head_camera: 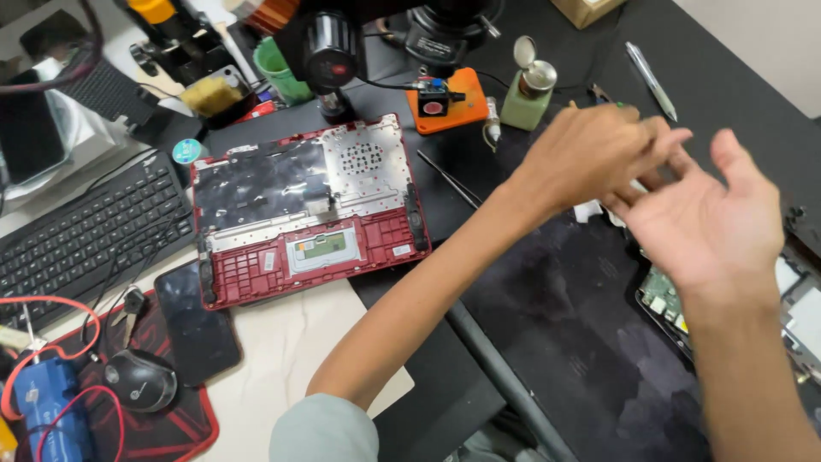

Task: The person disassembles a red laptop, removing the back cover and separating the screen assembly. They then use a screwdriver to remove screws from the laptop's base and clean the motherboard with a cloth.

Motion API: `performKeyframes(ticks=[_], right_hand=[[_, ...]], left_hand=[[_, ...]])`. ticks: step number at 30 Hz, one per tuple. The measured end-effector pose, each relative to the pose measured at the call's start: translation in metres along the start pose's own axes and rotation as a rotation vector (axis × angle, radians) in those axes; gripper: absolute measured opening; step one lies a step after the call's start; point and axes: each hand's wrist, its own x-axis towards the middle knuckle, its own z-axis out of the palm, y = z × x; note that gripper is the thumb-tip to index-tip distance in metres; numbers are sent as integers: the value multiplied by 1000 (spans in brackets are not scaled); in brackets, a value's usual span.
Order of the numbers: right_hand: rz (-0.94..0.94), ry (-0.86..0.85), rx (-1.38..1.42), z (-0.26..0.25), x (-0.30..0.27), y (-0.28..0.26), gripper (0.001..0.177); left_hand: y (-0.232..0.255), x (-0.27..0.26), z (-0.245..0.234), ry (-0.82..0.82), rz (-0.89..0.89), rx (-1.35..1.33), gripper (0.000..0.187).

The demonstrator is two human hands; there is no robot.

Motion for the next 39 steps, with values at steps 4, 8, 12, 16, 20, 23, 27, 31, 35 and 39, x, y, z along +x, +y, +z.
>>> performKeyframes(ticks=[4, 8, 12, 16, 20, 23, 27, 31, 35, 39], right_hand=[[-128, 80, -629, 34, -4, -21, 50], [-191, 32, -763, 18, -5, -71, 40], [-305, 19, -1757, -19, -4, -112, 42], [-194, 127, -2526, -55, 7, -136, 49], [-183, 177, -2550, -84, 17, -144, 48], [-159, 197, -2535, -88, 24, -143, 43], [-99, 181, -2382, -77, 29, -150, 31], [-105, 40, -2039, -60, 12, -165, 25], [-138, -63, -1836, -25, -15, -178, 22], [-338, 9, -1614, -12, -27, -177, 20]], left_hand=[[6, 5, -12, -128, -253, -96, 27], [12, 1, -16, -187, -248, -192, 35], [16, -5, -4, -372, -246, -138, 37], [29, -4, 13, -477, -146, -85, 46], [28, -22, 35, -498, -69, -100, 44], [26, -33, 47, -457, -10, 35, 27], [28, -27, 33, -507, -45, 37, 25], [33, -16, 16, -500, -173, -160, 25], [38, 0, -1, -408, -230, -318, 23], [29, 3, 2, -509, -547, -834, 29]])
